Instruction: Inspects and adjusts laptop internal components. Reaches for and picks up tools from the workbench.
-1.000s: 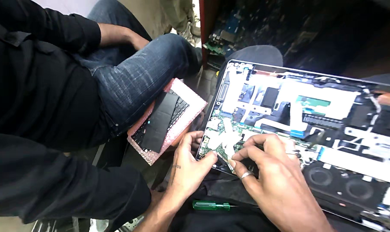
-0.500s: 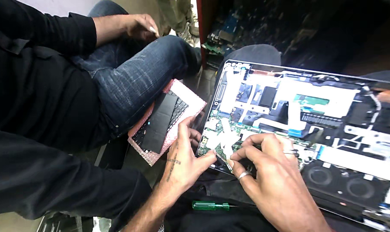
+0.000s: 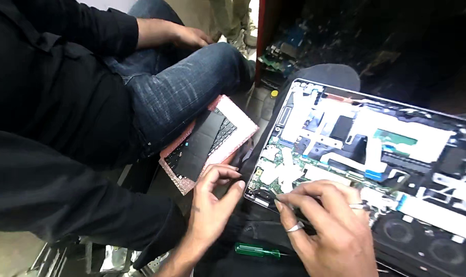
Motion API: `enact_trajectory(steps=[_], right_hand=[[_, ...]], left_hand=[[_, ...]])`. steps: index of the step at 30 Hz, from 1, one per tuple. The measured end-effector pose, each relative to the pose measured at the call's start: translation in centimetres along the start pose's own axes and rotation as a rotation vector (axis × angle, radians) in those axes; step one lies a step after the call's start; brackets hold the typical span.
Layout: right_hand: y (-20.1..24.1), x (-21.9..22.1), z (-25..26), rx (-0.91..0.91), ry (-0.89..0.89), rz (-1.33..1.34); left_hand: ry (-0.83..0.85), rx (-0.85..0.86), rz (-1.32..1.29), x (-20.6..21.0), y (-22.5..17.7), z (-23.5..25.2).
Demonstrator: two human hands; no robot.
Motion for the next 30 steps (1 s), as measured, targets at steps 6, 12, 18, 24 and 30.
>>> enact_trajectory(steps=[6, 12, 18, 24, 30], right_hand=[[0.8, 1.3, -0.8, -0.06, -0.002, -0.106], [1.0, 1.5, -1.1, -0.062, -0.029, -0.132], [1.7, 1.8, -1.6, -0.049, -0.054, -0.198], [1.9, 1.9, -2.3, -0.031, -0.033, -0.293], [2.1, 2.1, -2.5, -0.035, -0.038, -0.313]], left_hand=[[0.029, -0.185, -0.027, 1.7, 0.3, -0.2], [0.069, -0.122, 0.023, 2.2, 0.3, 0.6], [0.101, -0.051, 0.132, 2.4, -0.4, 0.8], [0.064, -0.173, -0.034, 2.7, -0.1, 0.0], [0.087, -0.271, -0.07, 2.5, 0.2, -0.2]])
Point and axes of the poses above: each hand's wrist, its own z-axis towards the middle knuckle, its own x-axis out of the palm, y = z × x, the point moved 4 cm from there along z, towards the middle knuckle, and after that the axes turned 7 degrees about x, right-handed, at the moved point
